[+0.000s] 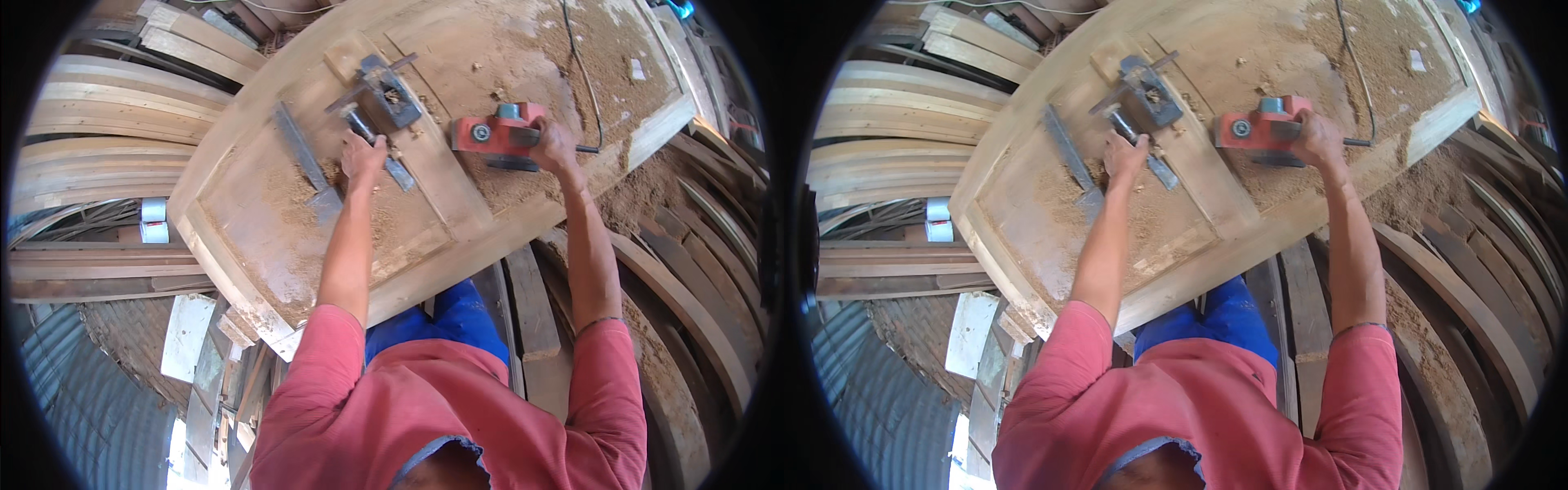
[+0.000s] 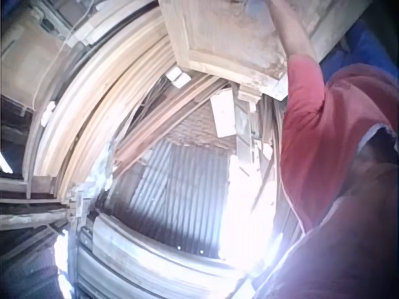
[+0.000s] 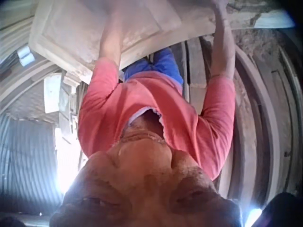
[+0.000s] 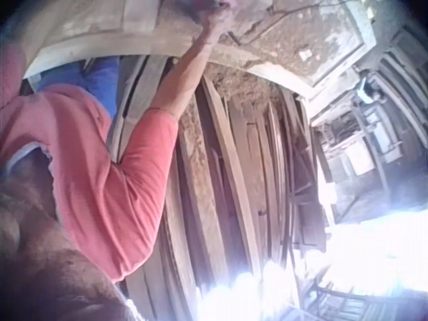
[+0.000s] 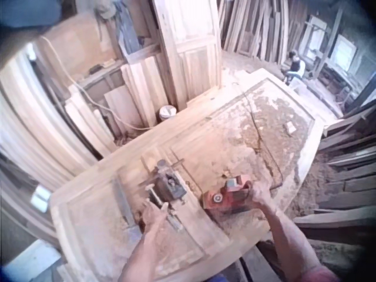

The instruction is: The person sands the surface of a wooden door using an electric sander, moving the tool across the wood and clearing sawdust by hand.

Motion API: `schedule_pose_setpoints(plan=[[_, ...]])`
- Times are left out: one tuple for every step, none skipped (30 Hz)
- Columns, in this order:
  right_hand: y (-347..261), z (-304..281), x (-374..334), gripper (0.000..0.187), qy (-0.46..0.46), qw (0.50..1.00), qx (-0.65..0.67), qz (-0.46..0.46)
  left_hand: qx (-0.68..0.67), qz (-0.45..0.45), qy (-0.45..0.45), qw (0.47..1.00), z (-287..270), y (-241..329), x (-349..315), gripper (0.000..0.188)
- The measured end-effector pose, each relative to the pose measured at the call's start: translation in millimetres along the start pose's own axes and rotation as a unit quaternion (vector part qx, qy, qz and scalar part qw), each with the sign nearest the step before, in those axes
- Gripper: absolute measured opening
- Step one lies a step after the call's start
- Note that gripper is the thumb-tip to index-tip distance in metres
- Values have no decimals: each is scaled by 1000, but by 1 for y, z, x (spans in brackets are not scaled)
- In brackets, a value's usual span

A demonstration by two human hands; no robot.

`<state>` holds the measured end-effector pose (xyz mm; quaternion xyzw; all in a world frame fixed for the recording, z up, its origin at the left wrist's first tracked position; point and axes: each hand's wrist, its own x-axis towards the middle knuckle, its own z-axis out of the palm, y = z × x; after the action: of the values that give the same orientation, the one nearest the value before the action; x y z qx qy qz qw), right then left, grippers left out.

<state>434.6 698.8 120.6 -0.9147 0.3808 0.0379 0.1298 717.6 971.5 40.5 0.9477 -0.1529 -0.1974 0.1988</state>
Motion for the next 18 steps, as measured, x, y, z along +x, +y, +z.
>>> schedule_pose_setpoints(plan=[[6, 2, 0, 23, -4, 1000, -6, 9, 1, -27, -36, 999, 4, 7, 9, 71], [5, 8, 2, 23, 34, 999, 17, -13, -16, -21, -61, 998, 4, -2, 26, 71], [3, 15, 3, 22, 70, 996, 40, -35, -32, -18, -86, 996, 1, -20, 40, 71], [4, 16, 5, 23, 56, 998, 35, -25, -31, -17, -77, 996, 1, -27, 47, 74], [3, 15, 4, 23, 43, 999, 31, -15, -29, -16, -67, 997, -2, -31, 52, 78], [5, 12, -1, 23, 37, 999, 24, -1, -15, -25, -11, 1000, -2, -28, 51, 76], [4, 6, -1, 24, 9, 1000, 21, 15, -2, -32, 51, 998, -6, -26, 54, 75], [-4, 0, 3, 24, -18, 999, 26, 22, -11, -59, 77, 995, -19, -35, 67, 76], [-13, -5, 6, 24, -17, 999, 32, 21, -18, -87, 107, 990, -34, -47, 79, 78], [-16, -10, 4, 25, -37, 999, 28, 28, -23, -88, 101, 991, -47, -51, 87, 79], [-15, -13, 4, 25, -54, 998, 25, 37, -29, -87, 95, 991, -57, -48, 90, 80], [-12, -14, 5, 27, -74, 995, 35, 49, -28, -82, 93, 992, -60, -40, 88, 80], [-10, -14, 6, 27, -73, 995, 37, 51, -26, -46, 140, 989, -65, -34, 83, 81], [-11, -12, 6, 28, -65, 996, 39, 43, -24, -10, 190, 981, -73, -31, 76, 81], [-10, -10, 6, 29, -58, 997, 40, 34, 9, 50, 175, 983, -73, -26, 62, 83], [-9, -8, 5, 29, -58, 997, 44, 33, 42, 109, 160, 980, -67, -22, 41, 85], [-4, -8, 2, 29, -53, 997, 38, 40, 91, 155, 143, 973, -51, -7, 9, 88], [1, -9, -1, 29, -48, 997, 32, 48, 139, 200, 125, 962, -31, 6, -29, 90]])
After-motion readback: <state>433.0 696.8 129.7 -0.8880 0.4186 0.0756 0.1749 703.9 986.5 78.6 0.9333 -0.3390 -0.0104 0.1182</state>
